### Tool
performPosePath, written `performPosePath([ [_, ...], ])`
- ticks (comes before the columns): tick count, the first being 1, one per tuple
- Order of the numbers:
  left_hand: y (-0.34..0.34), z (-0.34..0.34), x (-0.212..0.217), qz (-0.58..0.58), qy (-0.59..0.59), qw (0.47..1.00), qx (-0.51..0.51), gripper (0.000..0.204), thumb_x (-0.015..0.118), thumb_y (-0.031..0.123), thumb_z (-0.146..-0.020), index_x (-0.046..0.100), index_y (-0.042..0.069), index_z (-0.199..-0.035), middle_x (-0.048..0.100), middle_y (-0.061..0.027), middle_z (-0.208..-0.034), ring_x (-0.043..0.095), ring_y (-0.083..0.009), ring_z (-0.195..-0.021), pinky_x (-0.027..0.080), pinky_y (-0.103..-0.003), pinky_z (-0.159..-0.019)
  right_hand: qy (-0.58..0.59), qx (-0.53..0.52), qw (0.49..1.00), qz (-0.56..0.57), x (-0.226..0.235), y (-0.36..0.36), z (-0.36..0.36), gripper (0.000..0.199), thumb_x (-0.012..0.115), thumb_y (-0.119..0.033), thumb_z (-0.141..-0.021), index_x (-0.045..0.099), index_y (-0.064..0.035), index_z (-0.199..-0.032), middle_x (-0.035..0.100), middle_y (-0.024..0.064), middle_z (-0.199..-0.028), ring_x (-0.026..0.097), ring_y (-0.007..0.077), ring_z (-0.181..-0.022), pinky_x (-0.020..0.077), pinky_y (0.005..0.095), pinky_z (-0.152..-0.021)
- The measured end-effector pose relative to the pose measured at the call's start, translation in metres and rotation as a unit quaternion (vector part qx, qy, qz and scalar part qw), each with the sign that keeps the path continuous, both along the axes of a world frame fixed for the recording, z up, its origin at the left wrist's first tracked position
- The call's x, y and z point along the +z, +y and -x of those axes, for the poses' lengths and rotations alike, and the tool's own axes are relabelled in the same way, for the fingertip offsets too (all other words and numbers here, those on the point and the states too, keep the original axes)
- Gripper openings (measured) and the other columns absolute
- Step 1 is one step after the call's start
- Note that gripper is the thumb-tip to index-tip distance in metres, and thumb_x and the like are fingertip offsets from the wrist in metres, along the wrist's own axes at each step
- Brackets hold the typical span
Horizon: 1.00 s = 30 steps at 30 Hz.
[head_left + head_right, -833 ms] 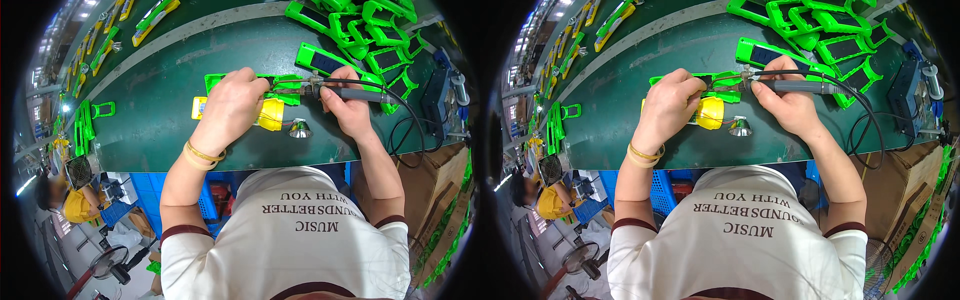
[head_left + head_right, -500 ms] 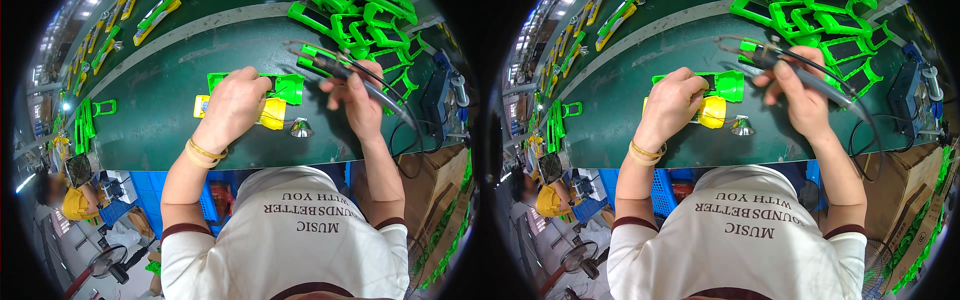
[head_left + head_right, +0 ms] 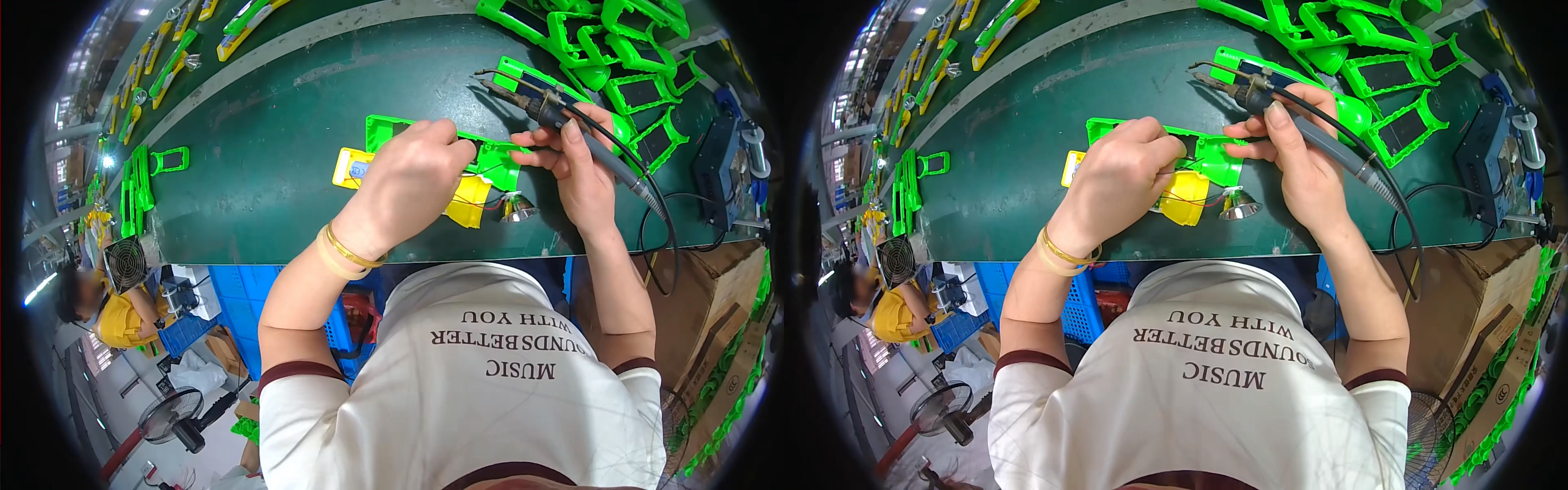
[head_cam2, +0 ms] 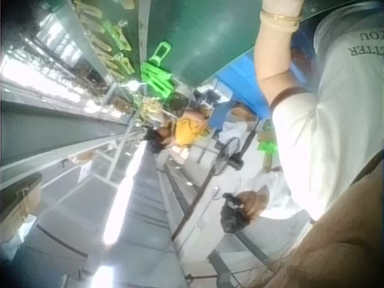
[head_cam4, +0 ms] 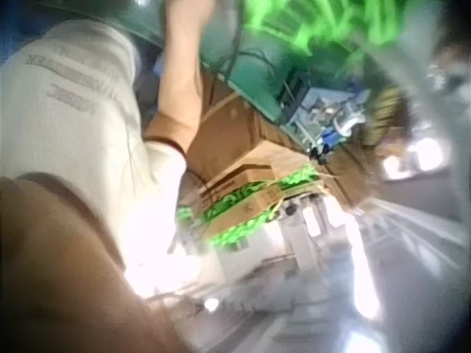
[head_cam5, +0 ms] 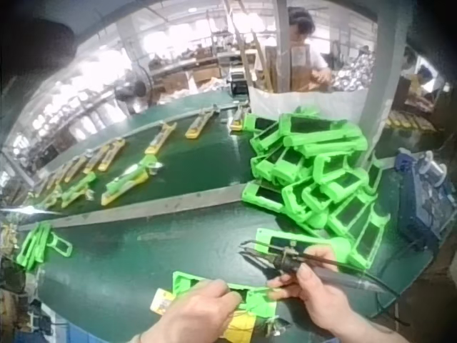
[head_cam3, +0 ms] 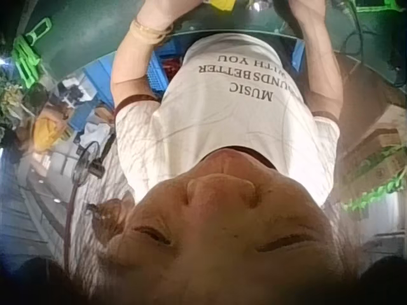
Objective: Soldering wires and components inside plastic flashlight casings on an assembly line.
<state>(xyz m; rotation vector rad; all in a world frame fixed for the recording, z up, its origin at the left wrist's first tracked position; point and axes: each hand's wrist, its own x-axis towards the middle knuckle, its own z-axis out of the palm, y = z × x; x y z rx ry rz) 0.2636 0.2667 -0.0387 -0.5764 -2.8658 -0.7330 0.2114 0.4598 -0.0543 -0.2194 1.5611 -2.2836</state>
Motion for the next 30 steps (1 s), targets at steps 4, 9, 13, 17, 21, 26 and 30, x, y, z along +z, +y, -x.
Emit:
performPosePath([
  [4,0.002,0.0,0.0,0.006,-0.024,1.0,0.006,0.011,0.061,0.0,-0.063,0.057,0.003,-0.072,0.051,-0.0091,-0.069,0.052,-0.0262,-0.065,0.044,-0.033,-0.059,0.004,-0.014,1.0,0.026,-0.004,-0.001,-0.003,0.031,0.047,-0.022,-0.089,0.03,-0.0039,-0.107,0.052,0.0148,-0.086,0.059,0.026,-0.083,0.0528,0.0352,-0.069],
  [9,-0.004,-0.003,0.025,-0.065,-0.014,0.997,0.031,0.017,0.065,0.002,-0.064,0.06,0.003,-0.081,0.057,-0.0088,-0.079,0.055,-0.023,-0.069,0.044,-0.03,-0.059,0.017,-0.017,0.999,0.024,-0.008,0.001,-0.003,0.032,0.047,-0.022,-0.089,0.03,-0.0029,-0.106,0.052,0.0149,-0.088,0.059,0.0259,-0.084,0.0527,0.0364,-0.07],
  [13,-0.017,-0.023,0.038,-0.328,-0.219,0.904,0.164,0.014,0.06,0.0,-0.073,0.059,0.002,-0.086,0.059,-0.0079,-0.079,0.056,-0.0173,-0.07,0.044,-0.026,-0.051,0.022,-0.019,0.999,0.026,-0.01,0.002,-0.003,0.032,0.048,-0.022,-0.088,0.03,-0.0026,-0.106,0.052,0.015,-0.089,0.059,0.0251,-0.085,0.052,0.0327,-0.068],
  [17,-0.017,-0.032,0.029,-0.684,-0.268,0.647,0.206,0.021,0.054,-0.003,-0.081,0.053,-0.001,-0.102,0.061,-0.0129,-0.091,0.06,-0.0185,-0.078,0.051,-0.027,-0.063,0.134,-0.04,0.989,-0.055,-0.016,0.0,-0.002,0.026,0.045,-0.022,-0.089,0.034,-0.0063,-0.107,0.054,0.0126,-0.086,0.053,0.0158,-0.076,0.0393,0.0241,-0.06],
  [21,-0.025,-0.037,0.016,-0.756,-0.241,0.57,0.216,0.027,0.054,-0.001,-0.081,0.048,0.0,-0.107,0.061,-0.0147,-0.094,0.062,-0.0232,-0.083,0.052,-0.031,-0.074,0.116,-0.063,0.99,-0.048,-0.006,-0.008,-0.011,0.027,0.054,-0.024,-0.084,0.039,-0.0061,-0.099,0.053,0.0082,-0.078,0.047,0.0106,-0.065,0.0337,0.0207,-0.053],
  [26,-0.042,-0.029,0.011,-0.479,-0.183,0.82,0.255,0.007,0.06,0.004,-0.079,0.059,0.001,-0.085,0.06,-0.0062,-0.078,0.057,-0.013,-0.065,0.046,-0.023,-0.058,0.007,-0.006,0.999,-0.048,0.002,-0.021,-0.014,0.027,0.062,-0.009,-0.079,0.039,-0.0042,-0.093,0.047,0.0007,-0.077,0.043,0.0038,-0.063,0.0357,0.0177,-0.054],
  [30,-0.061,-0.004,0.002,-0.105,-0.048,0.983,0.141,0.008,0.06,0.003,-0.069,0.061,0.004,-0.077,0.052,-0.009,-0.07,0.054,-0.0222,-0.065,0.045,-0.031,-0.061,0.023,0.013,0.997,-0.068,-0.003,-0.029,-0.012,0.026,0.062,-0.01,-0.079,0.04,-0.0047,-0.09,0.046,-0.0003,-0.077,0.04,0.0027,-0.068,0.0337,0.0164,-0.058],
])
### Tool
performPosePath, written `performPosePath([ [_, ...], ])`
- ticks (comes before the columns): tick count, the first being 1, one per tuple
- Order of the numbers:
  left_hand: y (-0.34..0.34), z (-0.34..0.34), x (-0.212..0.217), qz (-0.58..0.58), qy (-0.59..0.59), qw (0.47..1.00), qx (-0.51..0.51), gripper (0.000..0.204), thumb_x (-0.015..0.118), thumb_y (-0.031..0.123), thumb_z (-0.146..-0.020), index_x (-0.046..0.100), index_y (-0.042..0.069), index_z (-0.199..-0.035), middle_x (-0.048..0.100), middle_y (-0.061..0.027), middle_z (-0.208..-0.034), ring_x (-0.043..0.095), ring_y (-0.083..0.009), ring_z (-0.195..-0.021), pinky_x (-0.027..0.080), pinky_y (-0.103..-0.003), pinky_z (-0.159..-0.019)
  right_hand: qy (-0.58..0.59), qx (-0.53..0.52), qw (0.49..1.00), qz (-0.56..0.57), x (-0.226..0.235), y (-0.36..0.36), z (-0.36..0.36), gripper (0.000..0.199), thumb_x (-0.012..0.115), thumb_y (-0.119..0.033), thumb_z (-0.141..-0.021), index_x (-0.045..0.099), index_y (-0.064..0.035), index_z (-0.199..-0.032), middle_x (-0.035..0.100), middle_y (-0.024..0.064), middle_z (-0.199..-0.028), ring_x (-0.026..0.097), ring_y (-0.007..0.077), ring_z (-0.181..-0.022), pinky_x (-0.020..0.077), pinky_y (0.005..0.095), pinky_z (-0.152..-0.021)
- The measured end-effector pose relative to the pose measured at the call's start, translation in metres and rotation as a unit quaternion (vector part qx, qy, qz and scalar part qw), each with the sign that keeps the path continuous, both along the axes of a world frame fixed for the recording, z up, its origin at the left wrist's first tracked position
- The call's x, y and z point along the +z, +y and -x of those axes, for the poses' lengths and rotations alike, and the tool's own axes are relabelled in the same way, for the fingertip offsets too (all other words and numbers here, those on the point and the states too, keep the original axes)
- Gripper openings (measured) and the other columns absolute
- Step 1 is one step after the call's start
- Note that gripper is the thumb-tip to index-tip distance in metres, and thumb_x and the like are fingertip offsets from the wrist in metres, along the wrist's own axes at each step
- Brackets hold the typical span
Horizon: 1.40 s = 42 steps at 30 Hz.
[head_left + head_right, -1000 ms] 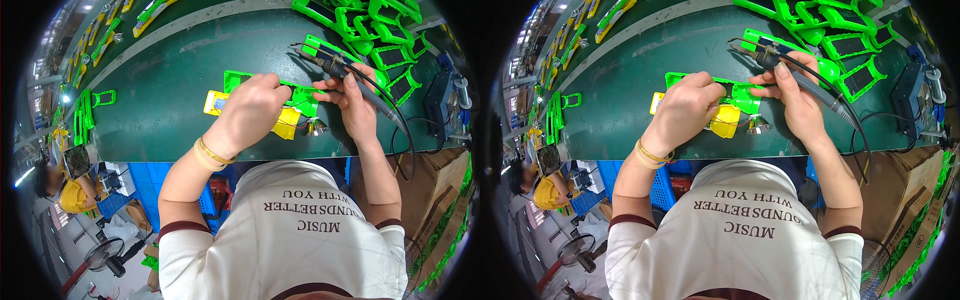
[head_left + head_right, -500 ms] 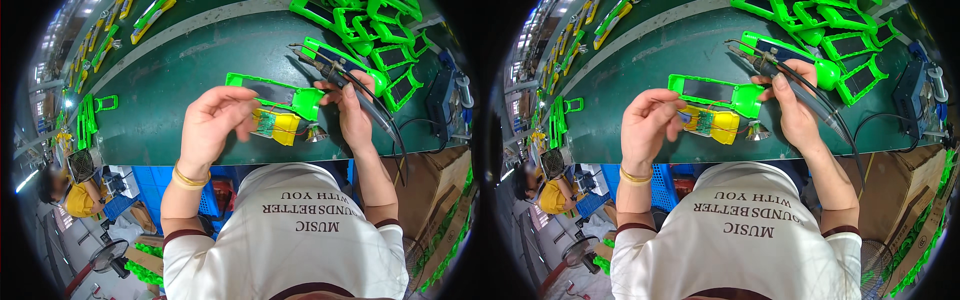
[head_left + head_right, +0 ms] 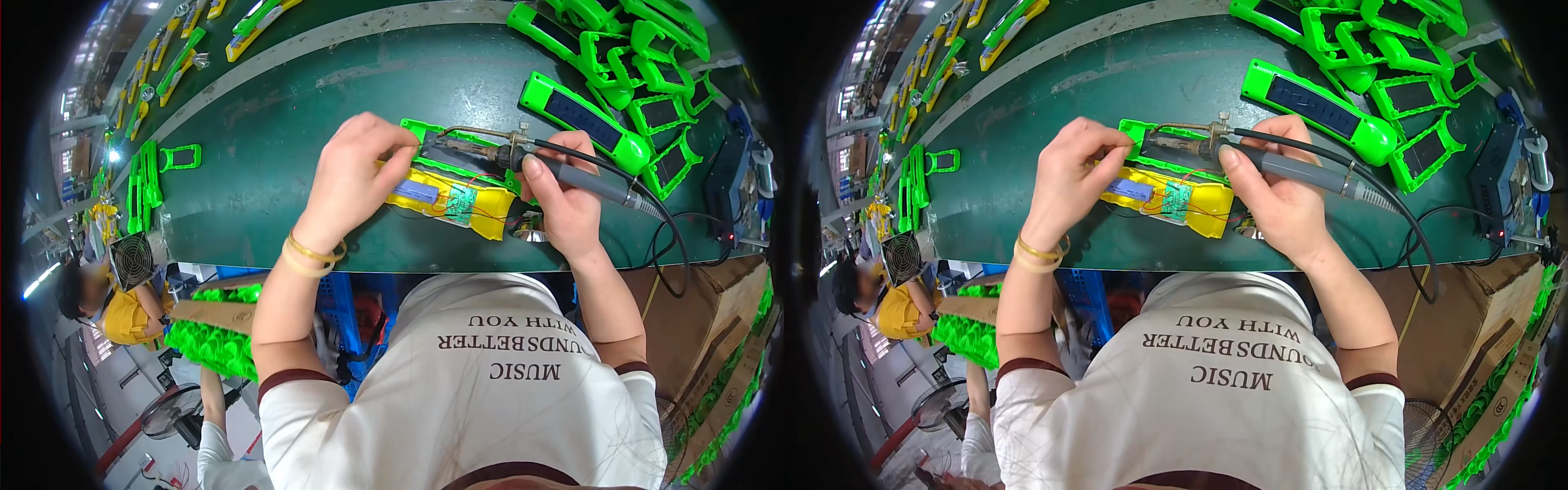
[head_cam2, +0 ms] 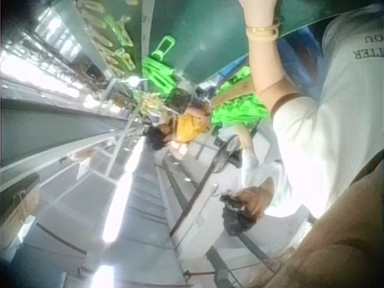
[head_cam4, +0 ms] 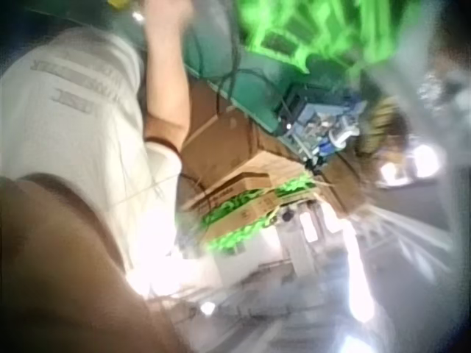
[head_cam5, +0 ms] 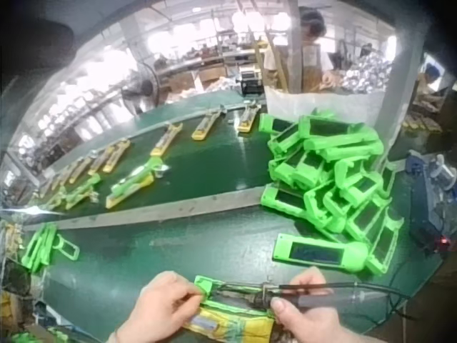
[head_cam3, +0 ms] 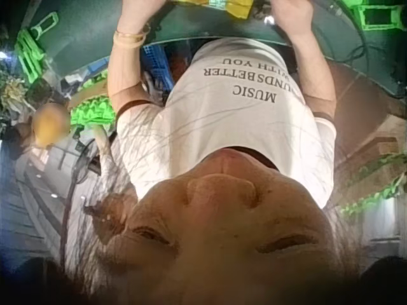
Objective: Soldering wires and components inside plastic flashlight casings on an assembly line.
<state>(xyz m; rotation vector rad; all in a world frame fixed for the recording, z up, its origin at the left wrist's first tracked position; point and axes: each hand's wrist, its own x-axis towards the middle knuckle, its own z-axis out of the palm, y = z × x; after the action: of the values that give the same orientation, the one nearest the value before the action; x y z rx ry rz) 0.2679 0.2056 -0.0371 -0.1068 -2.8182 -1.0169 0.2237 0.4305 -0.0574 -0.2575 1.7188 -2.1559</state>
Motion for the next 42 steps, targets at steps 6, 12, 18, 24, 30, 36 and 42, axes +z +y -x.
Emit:
performPosePath([
  [6,-0.004,0.012,0.009,0.114,-0.042,0.988,-0.099,0.01,0.059,0.001,-0.067,0.058,0.003,-0.077,0.046,-0.009,-0.085,0.052,-0.0241,-0.067,0.045,-0.033,-0.059,0.062,0.014,0.997,-0.051,-0.012,-0.001,-0.002,0.024,0.059,-0.01,-0.08,0.038,-0.0056,-0.091,0.051,0.0042,-0.07,0.048,0.0072,-0.057,0.0404,0.0191,-0.052],
  [12,0.001,0.019,0.017,0.127,-0.063,0.982,-0.127,0.004,0.051,0.0,-0.067,0.054,-0.001,-0.066,0.044,-0.0138,-0.08,0.051,-0.03,-0.066,0.044,-0.037,-0.061,0.057,0.011,0.994,-0.095,-0.01,-0.003,-0.005,0.023,0.062,-0.009,-0.078,0.041,-0.003,-0.085,0.047,-0.0004,-0.071,0.041,0.0023,-0.058,0.0341,0.017,-0.048],
  [18,0.002,0.021,0.017,0.135,-0.074,0.979,-0.137,0.006,0.05,0.001,-0.069,0.055,-0.001,-0.067,0.044,-0.0142,-0.081,0.051,-0.0303,-0.067,0.044,-0.037,-0.062,0.071,0.026,0.99,-0.121,-0.006,-0.004,-0.003,0.023,0.062,-0.01,-0.077,0.041,-0.0032,-0.084,0.048,-0.0003,-0.071,0.041,0.0021,-0.058,0.0349,0.017,-0.049],
  [24,0.005,0.024,0.02,0.157,-0.076,0.974,-0.147,0.006,0.051,0.002,-0.069,0.057,0.001,-0.067,0.045,-0.0135,-0.08,0.052,-0.0293,-0.067,0.045,-0.037,-0.062,0.054,0.01,0.995,-0.078,-0.01,-0.006,0.001,0.023,0.062,-0.011,-0.078,0.041,-0.003,-0.085,0.049,0.0012,-0.071,0.044,0.0031,-0.058,0.0359,0.0174,-0.048],
  [30,0.005,0.025,0.019,0.185,-0.085,0.968,-0.145,0.005,0.056,0.002,-0.068,0.057,0.002,-0.073,0.045,-0.0099,-0.083,0.052,-0.0259,-0.067,0.044,-0.034,-0.059,0.03,-0.026,0.999,-0.008,0.005,0.019,-0.002,0.023,0.057,-0.009,-0.082,0.038,-0.0046,-0.093,0.05,0.0049,-0.071,0.048,0.0077,-0.055,0.0401,0.0196,-0.047],
  [36,0.007,0.024,0.019,0.191,-0.08,0.967,-0.15,0.005,0.056,0.002,-0.068,0.057,0.003,-0.073,0.045,-0.01,-0.083,0.053,-0.0266,-0.066,0.045,-0.035,-0.059,0.057,-0.209,0.975,0.047,0.002,0.069,0.003,0.025,0.051,-0.026,-0.085,0.039,-0.0082,-0.099,0.053,0.0094,-0.069,0.051,0.0147,-0.054,0.0407,0.0229,-0.049],
  [42,0.005,0.017,0.018,0.223,-0.06,0.959,-0.163,0.005,0.056,0.003,-0.068,0.057,0.003,-0.073,0.046,-0.0103,-0.081,0.054,-0.0273,-0.067,0.045,-0.035,-0.059,0.072,-0.21,0.973,0.058,-0.01,0.077,-0.01,0.026,0.05,-0.028,-0.086,0.04,-0.0088,-0.101,0.052,0.01,-0.072,0.053,0.0164,-0.059,0.0411,0.0233,-0.049],
])
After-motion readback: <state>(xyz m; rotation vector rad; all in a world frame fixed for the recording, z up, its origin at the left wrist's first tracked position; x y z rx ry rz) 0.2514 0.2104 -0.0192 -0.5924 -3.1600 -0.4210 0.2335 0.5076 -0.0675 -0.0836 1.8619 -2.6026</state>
